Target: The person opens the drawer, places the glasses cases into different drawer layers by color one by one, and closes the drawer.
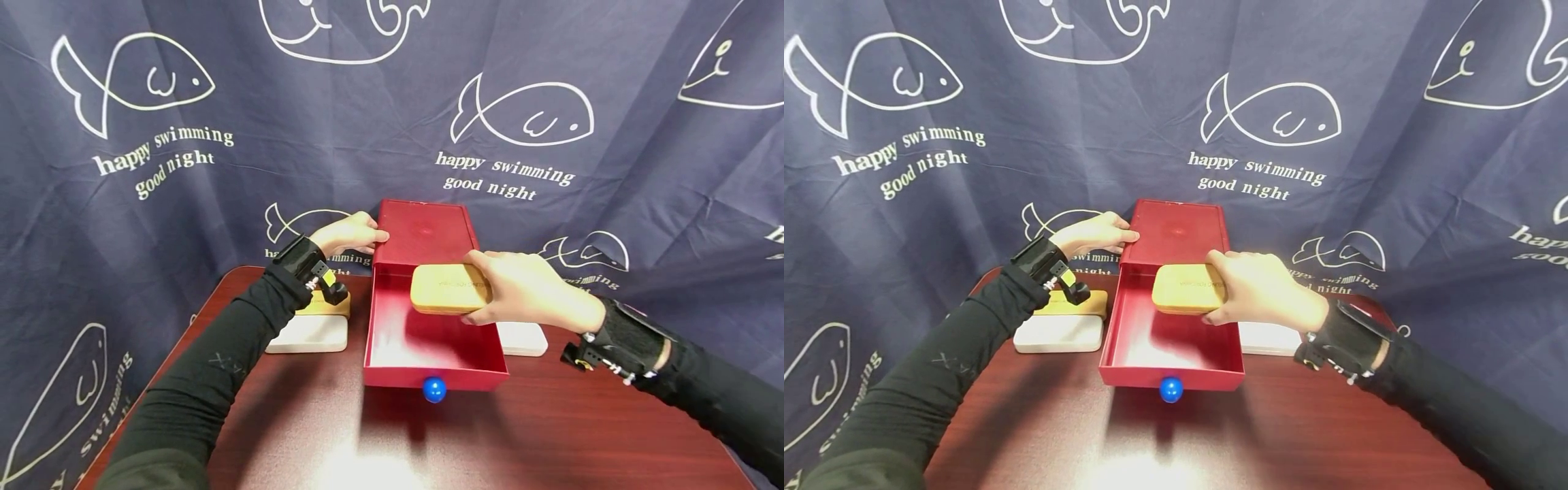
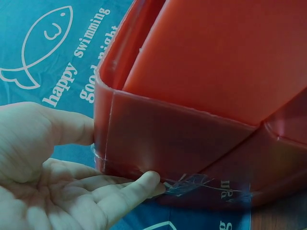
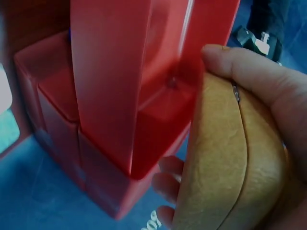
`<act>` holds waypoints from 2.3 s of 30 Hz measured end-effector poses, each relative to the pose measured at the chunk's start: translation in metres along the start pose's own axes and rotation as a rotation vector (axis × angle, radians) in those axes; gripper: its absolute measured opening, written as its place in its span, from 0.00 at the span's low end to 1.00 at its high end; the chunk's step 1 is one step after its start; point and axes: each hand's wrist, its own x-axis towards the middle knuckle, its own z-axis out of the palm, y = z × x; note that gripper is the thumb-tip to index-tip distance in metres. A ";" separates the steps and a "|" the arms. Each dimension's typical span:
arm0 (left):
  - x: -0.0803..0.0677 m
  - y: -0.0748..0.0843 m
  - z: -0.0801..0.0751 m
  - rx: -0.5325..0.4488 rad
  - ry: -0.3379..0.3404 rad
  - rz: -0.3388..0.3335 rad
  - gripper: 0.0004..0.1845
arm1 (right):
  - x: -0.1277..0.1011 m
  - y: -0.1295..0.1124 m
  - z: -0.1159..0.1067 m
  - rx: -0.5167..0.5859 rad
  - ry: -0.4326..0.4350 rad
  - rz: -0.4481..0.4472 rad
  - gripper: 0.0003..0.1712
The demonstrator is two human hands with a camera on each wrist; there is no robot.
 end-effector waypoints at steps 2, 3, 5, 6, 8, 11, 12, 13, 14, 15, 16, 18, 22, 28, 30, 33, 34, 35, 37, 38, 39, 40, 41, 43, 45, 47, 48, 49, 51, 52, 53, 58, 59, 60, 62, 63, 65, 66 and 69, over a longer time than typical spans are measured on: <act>0.000 0.000 0.000 0.004 0.001 -0.001 0.16 | 0.003 -0.003 0.001 0.016 -0.035 0.016 0.36; 0.000 0.000 0.000 0.004 0.002 0.000 0.16 | 0.005 -0.005 0.002 0.025 -0.054 0.022 0.36; 0.000 0.000 0.000 0.002 0.003 0.000 0.16 | 0.008 -0.007 0.003 0.049 -0.093 0.039 0.35; 0.000 0.000 0.000 0.001 0.004 0.001 0.16 | 0.010 -0.007 0.004 0.062 -0.112 0.048 0.35; 0.000 0.000 0.000 0.001 0.003 0.002 0.16 | 0.013 -0.009 0.005 0.090 -0.144 0.055 0.34; 0.000 0.000 0.000 0.009 0.005 0.003 0.17 | 0.017 -0.012 0.008 0.114 -0.178 0.059 0.33; 0.000 0.000 0.000 0.012 0.005 0.002 0.17 | 0.019 -0.013 0.010 0.117 -0.183 0.057 0.33; -0.001 0.000 0.000 0.011 0.005 0.001 0.17 | 0.020 -0.013 0.011 0.119 -0.188 0.053 0.32; -0.001 0.000 0.000 0.010 0.005 0.001 0.17 | 0.021 -0.014 0.013 0.120 -0.190 0.050 0.32; -0.001 0.000 0.000 0.008 0.006 0.000 0.17 | 0.022 -0.014 0.015 0.122 -0.192 0.047 0.32; -0.001 0.000 0.000 0.005 0.007 -0.001 0.17 | 0.023 -0.015 0.018 0.125 -0.197 0.042 0.32; -0.001 -0.001 0.000 0.002 0.005 0.002 0.17 | 0.025 -0.016 0.021 0.132 -0.206 0.031 0.32; -0.002 -0.001 0.000 0.002 0.004 0.013 0.17 | 0.027 -0.019 0.028 0.137 -0.225 0.007 0.31; -0.004 0.000 0.001 0.002 0.005 0.014 0.18 | 0.028 -0.021 0.035 0.151 -0.227 0.005 0.35; -0.003 -0.001 0.001 0.000 0.005 0.014 0.18 | 0.029 -0.021 0.037 0.156 -0.225 0.008 0.37; -0.002 -0.001 0.001 -0.002 0.005 0.014 0.18 | 0.031 -0.020 0.039 0.164 -0.221 -0.001 0.38; -0.002 -0.002 0.001 -0.002 0.006 0.015 0.18 | 0.031 -0.019 0.040 0.164 -0.216 -0.008 0.38; -0.002 -0.002 0.001 -0.001 0.007 0.015 0.17 | 0.032 -0.019 0.040 0.163 -0.211 -0.016 0.38; -0.002 -0.002 0.000 -0.002 0.007 0.016 0.17 | 0.033 -0.019 0.042 0.152 -0.199 -0.036 0.35; -0.002 -0.001 0.000 -0.003 0.007 0.018 0.17 | 0.034 -0.019 0.043 0.144 -0.194 -0.047 0.34; -0.002 -0.001 0.000 -0.003 0.007 0.019 0.17 | 0.034 -0.019 0.043 0.135 -0.188 -0.056 0.33; -0.002 -0.001 0.000 -0.003 0.008 0.021 0.17 | 0.034 -0.019 0.044 0.126 -0.184 -0.065 0.32; -0.002 -0.001 0.000 -0.003 0.008 0.022 0.17 | 0.034 -0.019 0.045 0.116 -0.182 -0.072 0.31; -0.002 -0.001 0.000 0.002 0.008 0.024 0.16 | 0.035 -0.020 0.046 0.092 -0.178 -0.085 0.31; -0.002 -0.001 0.000 0.009 0.009 0.023 0.17 | 0.035 -0.021 0.045 0.075 -0.181 -0.090 0.30; -0.002 -0.002 0.000 0.008 0.009 0.019 0.17 | 0.036 -0.022 0.044 0.060 -0.189 -0.098 0.29; -0.002 -0.002 0.000 0.006 0.007 0.016 0.17 | 0.037 -0.022 0.043 0.057 -0.195 -0.102 0.29; -0.001 -0.002 0.000 0.003 0.006 0.013 0.17 | 0.038 -0.023 0.042 0.058 -0.207 -0.102 0.29; 0.000 -0.003 0.000 -0.004 0.005 0.009 0.18 | 0.040 -0.024 0.038 0.056 -0.235 -0.100 0.28; 0.000 -0.003 0.000 -0.008 0.005 0.009 0.17 | 0.042 -0.025 0.037 0.056 -0.250 -0.098 0.28; 0.000 -0.003 0.000 -0.009 0.005 0.010 0.17 | 0.043 -0.025 0.035 0.056 -0.263 -0.096 0.28; -0.001 -0.001 0.000 -0.008 0.006 0.017 0.17 | 0.047 -0.028 0.029 0.023 -0.297 -0.102 0.25; -0.001 -0.001 0.000 -0.007 0.005 0.017 0.17 | 0.047 -0.029 0.028 0.015 -0.298 -0.104 0.24; -0.002 -0.001 0.000 -0.006 0.004 0.017 0.17 | 0.048 -0.029 0.027 0.003 -0.299 -0.104 0.24; -0.002 -0.001 0.000 -0.004 0.002 0.018 0.17 | 0.049 -0.031 0.026 -0.015 -0.302 -0.094 0.23; -0.002 -0.001 0.001 -0.003 0.002 0.018 0.17 | 0.049 -0.032 0.026 -0.022 -0.302 -0.091 0.22; -0.002 -0.001 0.000 -0.003 0.003 0.018 0.18 | 0.051 -0.033 0.026 -0.039 -0.303 -0.086 0.21; -0.003 0.000 0.000 -0.004 0.005 0.018 0.18 | 0.052 -0.034 0.025 -0.051 -0.303 -0.084 0.21; -0.003 0.000 0.001 -0.007 0.007 0.019 0.17 | 0.054 -0.037 0.025 -0.085 -0.306 -0.084 0.21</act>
